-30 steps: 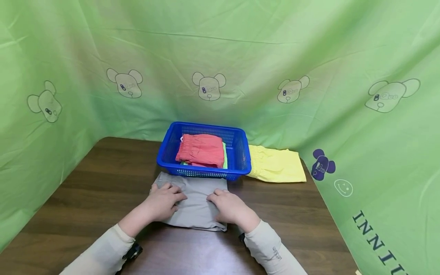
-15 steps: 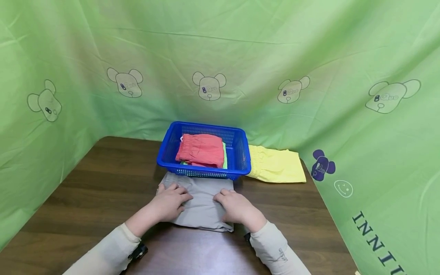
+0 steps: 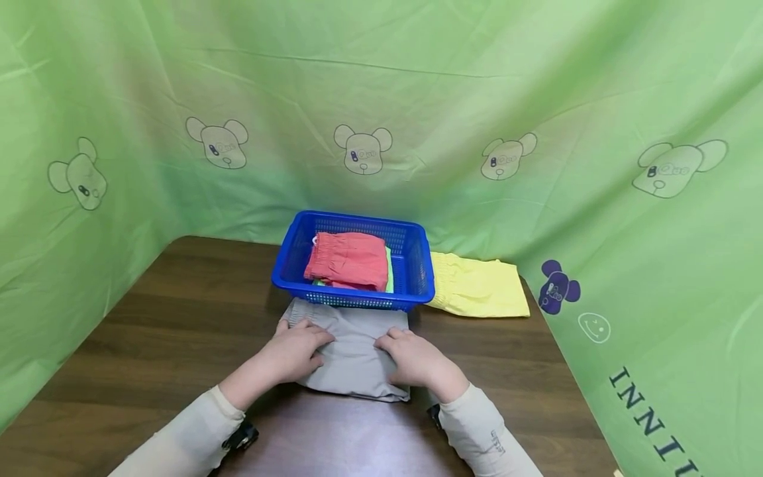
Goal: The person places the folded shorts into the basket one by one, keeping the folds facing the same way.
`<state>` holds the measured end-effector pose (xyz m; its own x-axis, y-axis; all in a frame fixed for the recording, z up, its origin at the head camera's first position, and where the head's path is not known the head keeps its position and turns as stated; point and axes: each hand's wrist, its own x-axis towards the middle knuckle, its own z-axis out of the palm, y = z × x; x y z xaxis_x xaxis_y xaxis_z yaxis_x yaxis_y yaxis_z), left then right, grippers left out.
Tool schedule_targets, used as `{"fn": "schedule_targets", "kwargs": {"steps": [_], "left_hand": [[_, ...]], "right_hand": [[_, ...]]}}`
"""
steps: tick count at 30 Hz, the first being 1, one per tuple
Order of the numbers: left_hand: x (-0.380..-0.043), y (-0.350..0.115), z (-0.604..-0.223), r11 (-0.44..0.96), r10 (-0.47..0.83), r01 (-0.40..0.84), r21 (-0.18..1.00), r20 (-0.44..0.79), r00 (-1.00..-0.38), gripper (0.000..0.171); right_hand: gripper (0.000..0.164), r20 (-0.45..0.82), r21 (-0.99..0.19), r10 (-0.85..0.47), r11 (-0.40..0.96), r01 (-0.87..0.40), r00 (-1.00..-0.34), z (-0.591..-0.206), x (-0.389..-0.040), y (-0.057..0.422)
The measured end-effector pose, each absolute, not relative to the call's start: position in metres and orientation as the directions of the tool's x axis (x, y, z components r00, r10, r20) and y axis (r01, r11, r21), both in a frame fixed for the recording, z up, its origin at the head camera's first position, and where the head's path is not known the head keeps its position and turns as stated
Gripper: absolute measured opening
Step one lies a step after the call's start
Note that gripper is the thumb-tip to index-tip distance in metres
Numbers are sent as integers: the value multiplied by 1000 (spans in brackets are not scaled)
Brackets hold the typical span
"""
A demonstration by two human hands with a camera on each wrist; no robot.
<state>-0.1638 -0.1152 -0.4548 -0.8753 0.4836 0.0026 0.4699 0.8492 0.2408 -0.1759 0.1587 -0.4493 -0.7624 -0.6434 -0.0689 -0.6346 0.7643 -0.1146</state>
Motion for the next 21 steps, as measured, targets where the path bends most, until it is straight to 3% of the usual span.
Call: {"fn": "schedule_targets", "kwargs": {"steps": [8, 16, 21], "left_hand": [[-169, -118, -454, 856, 473, 467, 223, 28, -881, 35], [-174, -127, -449, 848, 466, 469, 248, 73, -882, 47], [-180, -135, -451, 836, 478, 501, 223, 151, -865, 43]], "right_hand": [[53, -95, -166, -626, 777, -608, -774, -449, -180, 159], [38, -83, -243, -628, 766, -596, -774, -447, -183, 161], [28, -34, -268, -643, 743, -613, -765, -442, -183, 163]]}}
